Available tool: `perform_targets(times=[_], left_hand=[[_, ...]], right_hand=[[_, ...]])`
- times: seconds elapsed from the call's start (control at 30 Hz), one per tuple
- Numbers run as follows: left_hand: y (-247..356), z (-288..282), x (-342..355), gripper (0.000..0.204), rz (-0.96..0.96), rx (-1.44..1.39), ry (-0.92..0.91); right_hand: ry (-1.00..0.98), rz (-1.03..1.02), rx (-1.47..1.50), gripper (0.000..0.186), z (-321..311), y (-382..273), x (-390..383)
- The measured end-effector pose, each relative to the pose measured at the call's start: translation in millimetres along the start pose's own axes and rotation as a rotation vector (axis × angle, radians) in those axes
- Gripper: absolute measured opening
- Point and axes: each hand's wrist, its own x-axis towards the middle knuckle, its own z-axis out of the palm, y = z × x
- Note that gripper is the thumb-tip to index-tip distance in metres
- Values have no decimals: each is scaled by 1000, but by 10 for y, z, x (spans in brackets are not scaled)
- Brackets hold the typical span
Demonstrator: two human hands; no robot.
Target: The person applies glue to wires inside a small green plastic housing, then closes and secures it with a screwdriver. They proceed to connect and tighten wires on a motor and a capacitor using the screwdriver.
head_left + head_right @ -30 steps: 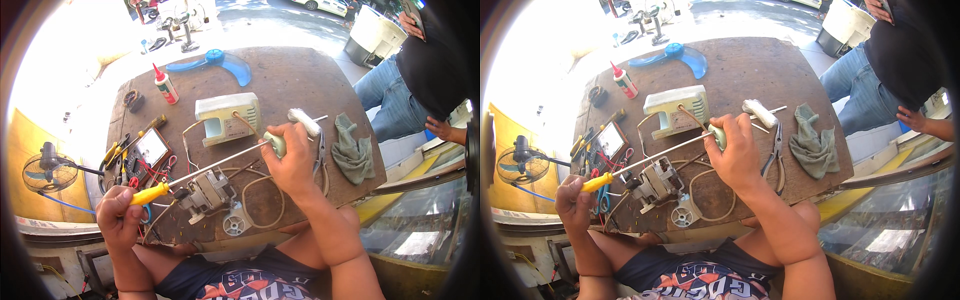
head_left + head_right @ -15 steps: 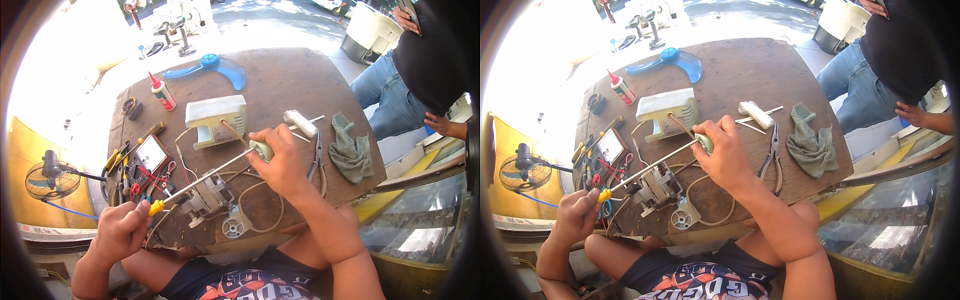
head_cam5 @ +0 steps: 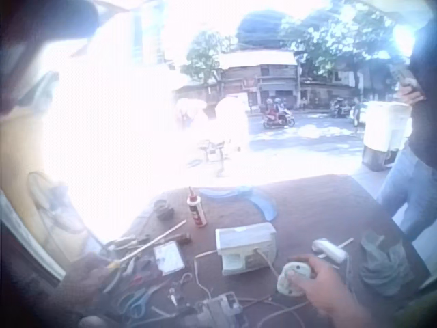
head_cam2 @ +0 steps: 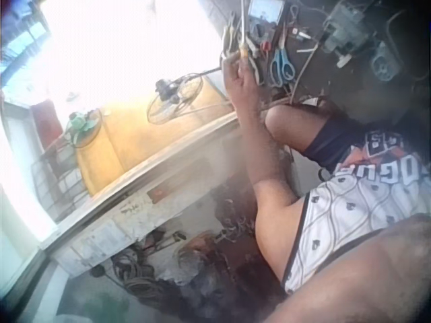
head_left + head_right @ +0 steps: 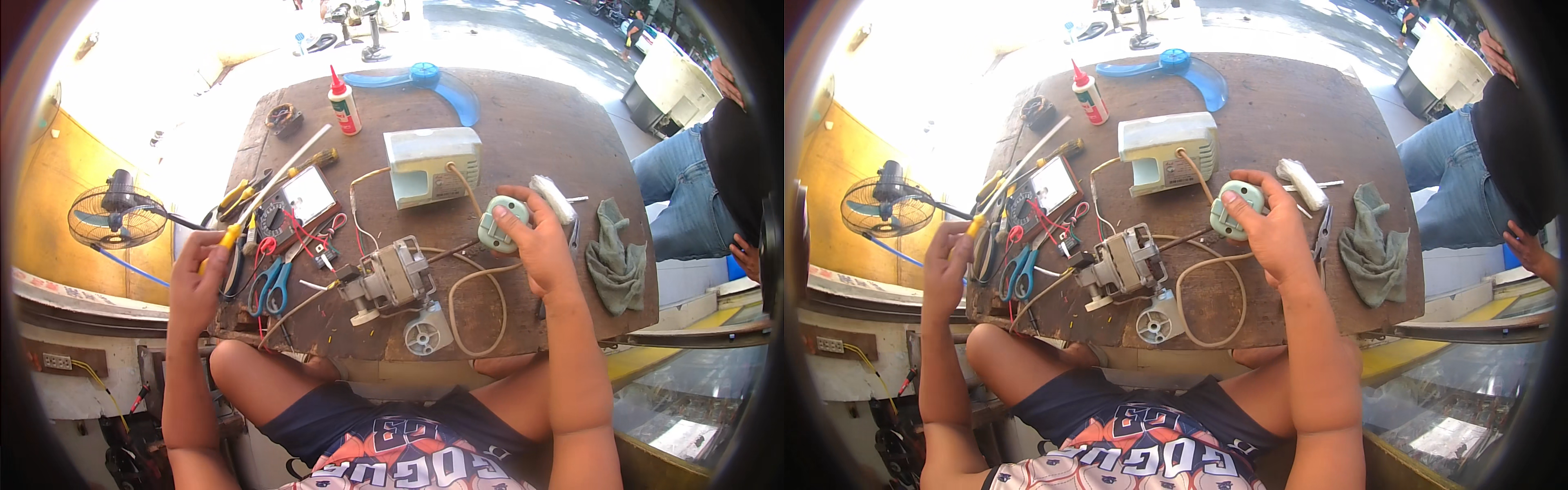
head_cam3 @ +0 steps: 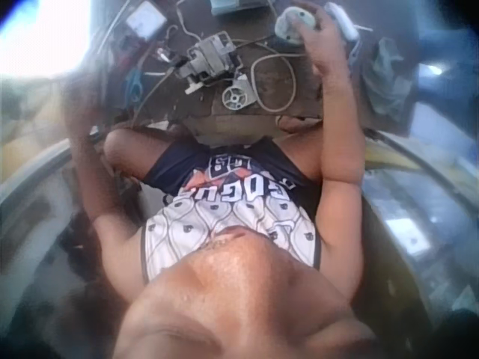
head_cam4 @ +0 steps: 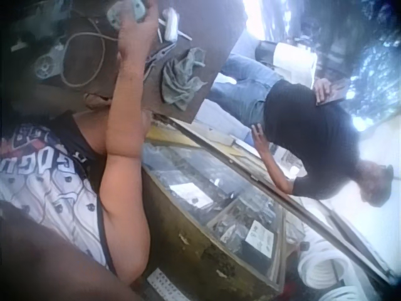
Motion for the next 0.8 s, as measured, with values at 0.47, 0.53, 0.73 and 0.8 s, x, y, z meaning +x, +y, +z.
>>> perform_targets(times=[0.47,0.53,0.73,0.8], left_hand=[[263,827,391,31,174,499,-299],[272,821,402,28,234,576,-280],[777,867,410,33,212,158,-56],[1059,1055,302,46,168,-123,-111]], right_hand=[[-27,19,158,46,-166,-20,24],[-33,-105,9,51,-165,-5,25],[107,-174,116,63,-10,-90,-15],[153,-290,56,65,138,-66,-105]])
